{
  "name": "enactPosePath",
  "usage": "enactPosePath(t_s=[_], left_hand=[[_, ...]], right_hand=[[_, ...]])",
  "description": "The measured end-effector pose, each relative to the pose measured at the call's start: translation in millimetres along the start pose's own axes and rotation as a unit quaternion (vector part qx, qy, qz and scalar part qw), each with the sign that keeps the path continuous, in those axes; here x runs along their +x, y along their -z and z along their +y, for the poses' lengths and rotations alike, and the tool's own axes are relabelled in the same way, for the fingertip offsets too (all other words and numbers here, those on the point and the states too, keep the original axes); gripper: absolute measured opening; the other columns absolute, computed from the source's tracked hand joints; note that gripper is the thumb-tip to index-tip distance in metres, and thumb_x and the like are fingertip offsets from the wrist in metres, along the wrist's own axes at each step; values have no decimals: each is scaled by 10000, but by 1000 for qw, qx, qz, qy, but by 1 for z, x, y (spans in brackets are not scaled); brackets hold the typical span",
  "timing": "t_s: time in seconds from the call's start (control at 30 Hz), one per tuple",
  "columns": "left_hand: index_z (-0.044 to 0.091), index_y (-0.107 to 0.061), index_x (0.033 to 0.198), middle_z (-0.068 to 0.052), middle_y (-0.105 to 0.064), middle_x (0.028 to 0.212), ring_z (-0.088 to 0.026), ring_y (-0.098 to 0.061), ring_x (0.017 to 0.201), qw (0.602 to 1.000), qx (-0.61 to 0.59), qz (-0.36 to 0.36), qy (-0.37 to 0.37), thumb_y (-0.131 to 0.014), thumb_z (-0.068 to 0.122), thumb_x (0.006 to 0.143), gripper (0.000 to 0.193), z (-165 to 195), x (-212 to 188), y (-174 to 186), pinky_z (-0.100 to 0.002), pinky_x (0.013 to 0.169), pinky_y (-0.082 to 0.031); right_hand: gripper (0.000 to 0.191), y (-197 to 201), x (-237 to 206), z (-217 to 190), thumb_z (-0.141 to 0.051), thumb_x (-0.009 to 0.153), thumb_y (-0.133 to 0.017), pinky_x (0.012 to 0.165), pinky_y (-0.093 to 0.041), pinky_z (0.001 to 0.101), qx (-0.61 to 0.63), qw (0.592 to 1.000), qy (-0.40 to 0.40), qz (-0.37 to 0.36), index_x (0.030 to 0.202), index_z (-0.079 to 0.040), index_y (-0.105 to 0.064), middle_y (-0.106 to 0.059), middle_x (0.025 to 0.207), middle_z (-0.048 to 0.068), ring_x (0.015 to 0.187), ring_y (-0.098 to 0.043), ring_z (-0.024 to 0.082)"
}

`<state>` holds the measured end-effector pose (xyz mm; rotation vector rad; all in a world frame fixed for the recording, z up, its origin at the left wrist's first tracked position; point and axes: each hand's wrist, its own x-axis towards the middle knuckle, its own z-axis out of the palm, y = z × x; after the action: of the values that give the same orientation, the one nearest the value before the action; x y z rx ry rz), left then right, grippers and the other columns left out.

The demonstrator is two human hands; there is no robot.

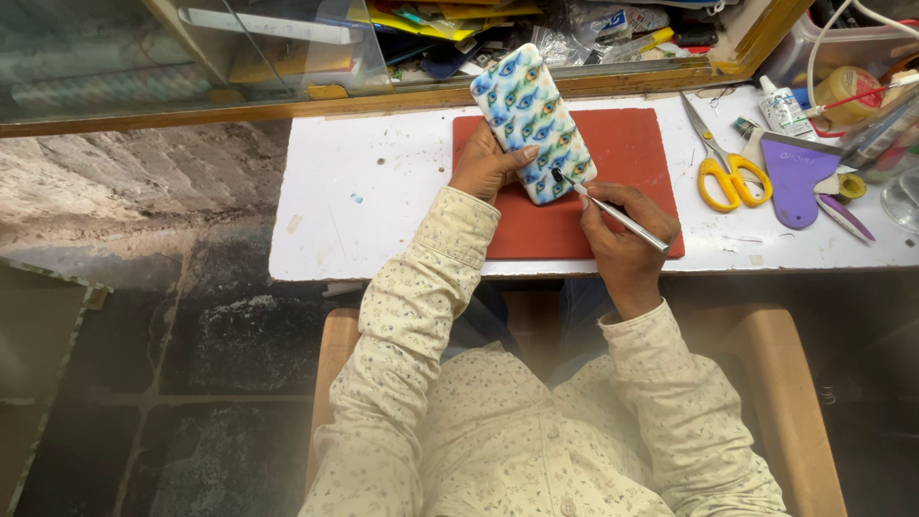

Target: The person applies a patterned phone case onto a smartphone using a metal stylus to press the edges and a purple squeegee to smooth the surface. The person repeatedly adjusts the case and uses the stylus to ensure the edges are properly aligned.

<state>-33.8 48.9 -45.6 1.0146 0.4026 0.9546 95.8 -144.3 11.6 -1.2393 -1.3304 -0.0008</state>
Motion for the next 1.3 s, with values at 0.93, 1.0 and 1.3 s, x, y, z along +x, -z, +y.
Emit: enactPosePath(t_s=[0.93, 1.0, 1.3], left_hand=[[81, -441, 1399, -117, -689, 1259, -255, -700, 1154, 1000, -6, -3, 4, -782, -34, 825, 678, -4, 5, 5, -432, 913, -647], [81, -437, 1404, -117, -686, 1263, -255, -699, 1157, 1000, -5, -4, 4, -781, -36, 827, 682, -4, 5, 5, -431, 913, -646], [80, -441, 1403, -118, -689, 1259, -257, -699, 1154, 1000, -14, -2, 1, -778, -46, 824, 682, -6, 5, 6, -430, 914, -643]], right_hand=[[140, 0, 0, -1, 69, 916, -756, 836, -636, 282, -14, 1000, 11, 3, 1042, 16, -724, -771, 1031, 129, 951, -773, 202], [140, 0, 0, -1, 68, 915, -755, 834, -636, 280, -16, 1000, 8, 2, 1042, 17, -723, -771, 1027, 129, 948, -773, 203], [145, 0, -1, 0, 80, 900, -747, 827, -635, 279, -19, 1000, 10, 5, 1032, 25, -720, -772, 1026, 133, 933, -772, 199]])
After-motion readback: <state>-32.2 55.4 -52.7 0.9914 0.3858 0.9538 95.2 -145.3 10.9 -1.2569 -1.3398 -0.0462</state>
